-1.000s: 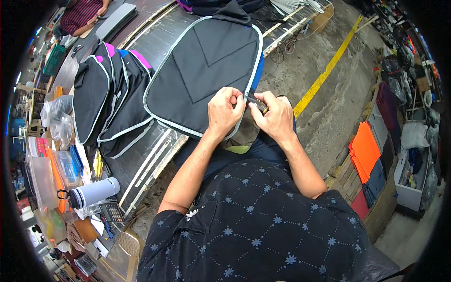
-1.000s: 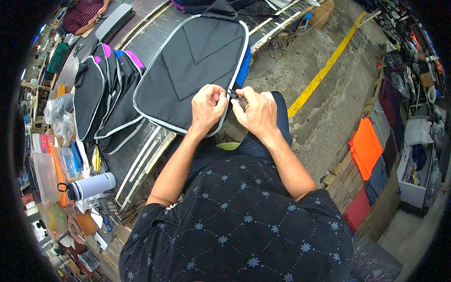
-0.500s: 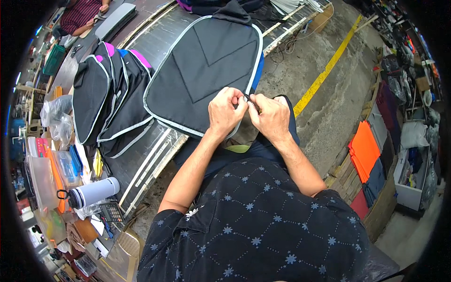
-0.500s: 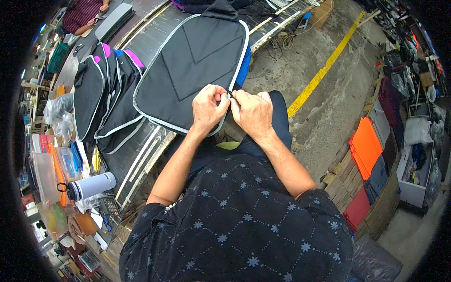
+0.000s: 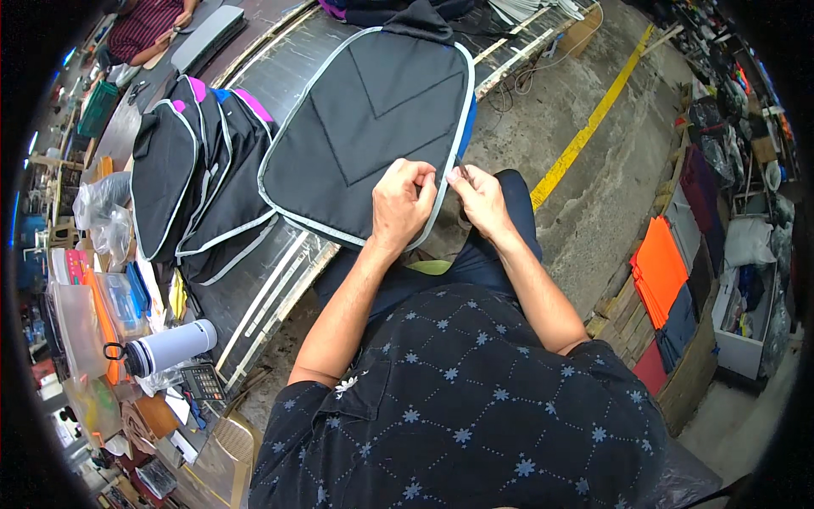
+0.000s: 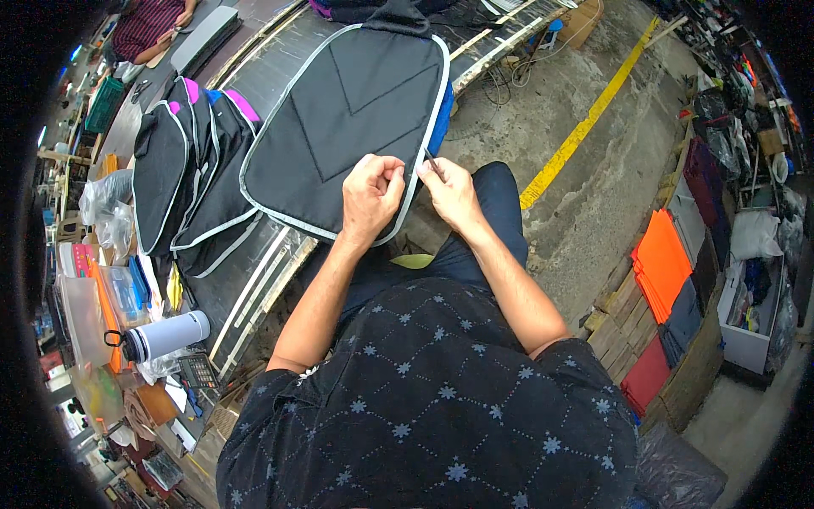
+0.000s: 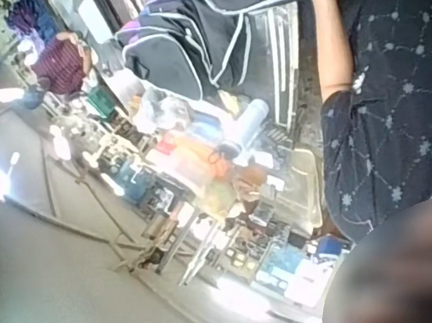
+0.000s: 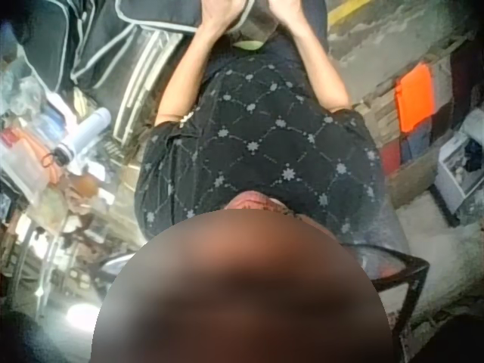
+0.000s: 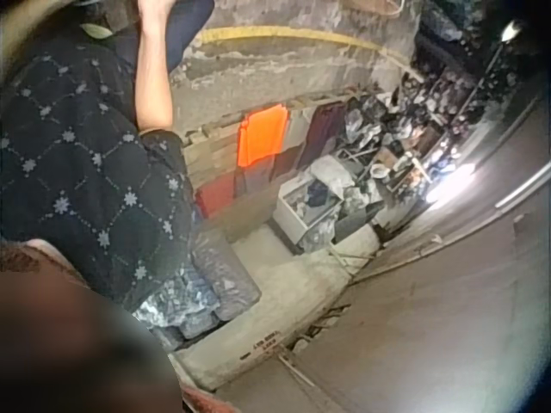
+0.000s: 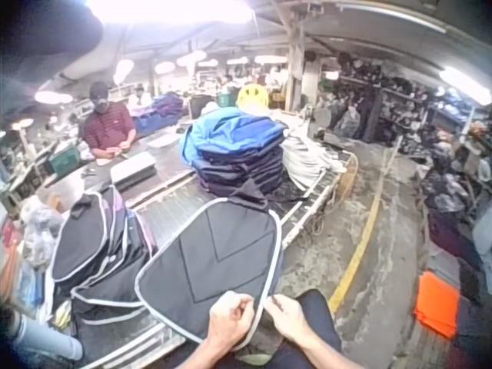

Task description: Inspecting backpacks for quality control and trimming loose threads.

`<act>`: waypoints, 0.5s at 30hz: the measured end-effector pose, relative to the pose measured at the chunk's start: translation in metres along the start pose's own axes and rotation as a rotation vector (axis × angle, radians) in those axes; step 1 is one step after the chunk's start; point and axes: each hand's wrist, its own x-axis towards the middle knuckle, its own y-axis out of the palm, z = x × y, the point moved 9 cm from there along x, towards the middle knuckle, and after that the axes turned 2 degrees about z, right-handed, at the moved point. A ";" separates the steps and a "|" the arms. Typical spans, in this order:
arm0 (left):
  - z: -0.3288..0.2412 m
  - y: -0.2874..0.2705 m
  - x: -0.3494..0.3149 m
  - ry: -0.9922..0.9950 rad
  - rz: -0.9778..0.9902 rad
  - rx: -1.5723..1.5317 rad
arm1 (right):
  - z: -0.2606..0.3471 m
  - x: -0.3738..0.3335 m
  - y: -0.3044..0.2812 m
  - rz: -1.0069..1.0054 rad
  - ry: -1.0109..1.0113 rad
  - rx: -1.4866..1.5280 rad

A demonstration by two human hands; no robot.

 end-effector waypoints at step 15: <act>-0.032 0.004 0.002 0.189 0.094 0.221 | 0.010 -0.004 0.003 0.019 -0.076 0.132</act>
